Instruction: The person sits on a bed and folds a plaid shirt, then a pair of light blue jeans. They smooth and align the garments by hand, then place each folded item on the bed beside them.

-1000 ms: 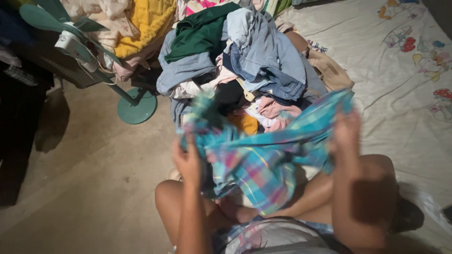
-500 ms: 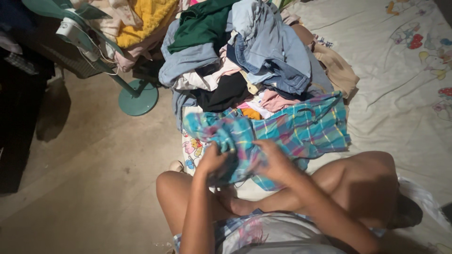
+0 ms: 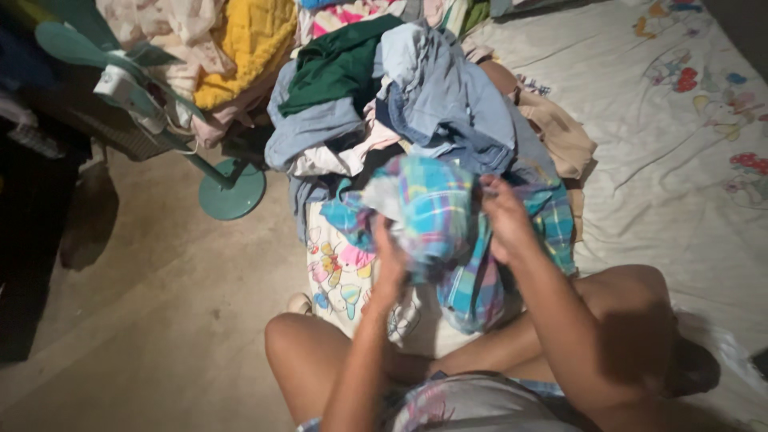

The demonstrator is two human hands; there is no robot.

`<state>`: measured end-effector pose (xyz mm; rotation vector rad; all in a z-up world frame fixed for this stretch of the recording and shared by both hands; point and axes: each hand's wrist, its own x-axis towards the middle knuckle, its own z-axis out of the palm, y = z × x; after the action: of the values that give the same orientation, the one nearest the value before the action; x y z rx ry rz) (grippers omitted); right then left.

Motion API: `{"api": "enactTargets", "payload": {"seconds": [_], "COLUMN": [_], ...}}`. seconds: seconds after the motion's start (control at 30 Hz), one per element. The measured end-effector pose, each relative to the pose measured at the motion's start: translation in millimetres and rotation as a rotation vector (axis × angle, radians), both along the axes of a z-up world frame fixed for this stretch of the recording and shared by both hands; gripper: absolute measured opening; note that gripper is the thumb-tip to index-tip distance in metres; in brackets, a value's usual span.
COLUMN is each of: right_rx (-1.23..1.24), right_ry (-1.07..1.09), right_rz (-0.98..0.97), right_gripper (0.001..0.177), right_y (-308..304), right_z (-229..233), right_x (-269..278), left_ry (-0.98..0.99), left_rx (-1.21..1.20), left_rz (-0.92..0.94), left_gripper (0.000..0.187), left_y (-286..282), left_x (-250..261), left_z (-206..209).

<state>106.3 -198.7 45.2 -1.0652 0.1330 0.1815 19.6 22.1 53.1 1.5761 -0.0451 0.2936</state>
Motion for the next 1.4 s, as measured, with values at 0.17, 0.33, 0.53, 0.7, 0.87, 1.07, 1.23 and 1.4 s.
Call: {"api": "enactTargets", "payload": {"seconds": [0.17, 0.33, 0.53, 0.7, 0.87, 1.07, 1.23, 1.4], "right_rx": [0.160, 0.052, 0.122, -0.789, -1.170, -0.655, -0.394, -0.602], "right_ry": [0.153, -0.072, 0.129, -0.938, -0.550, -0.580, -0.454, -0.522], "right_rz": [0.096, 0.157, 0.117, 0.093, 0.286, 0.232, 0.425, 0.221], "right_gripper": [0.029, 0.013, 0.027, 0.100, 0.070, 0.043, 0.058, 0.064], "right_y": [0, -33, -64, -14, 28, 38, 17, 26], "right_z": [-46, -47, 4, 52, 54, 62, 118, 122], "right_x": [-5, -1, 17, -38, -54, -25, -27, 6], "left_ry": [-0.268, -0.267, 0.384, 0.684, 0.130, -0.006, 0.211, 0.408], "left_rx": [0.130, 0.363, 0.088, -0.406, -0.427, 0.618, 0.442, -0.268], "left_rz": [-0.281, 0.158, -0.125, -0.444, -0.529, 0.107, 0.313, -0.152], "left_gripper": [0.153, 0.062, 0.029, 0.042, 0.066, 0.065, 0.036, 0.041], "left_y": [-22, 16, 81, 58, 58, 26, 75, 95], "left_x": [-28, -6, -7, -17, -26, -23, 8, 43], "left_z": [9, -2, -21, 7, 73, 95, 25, -16]}}
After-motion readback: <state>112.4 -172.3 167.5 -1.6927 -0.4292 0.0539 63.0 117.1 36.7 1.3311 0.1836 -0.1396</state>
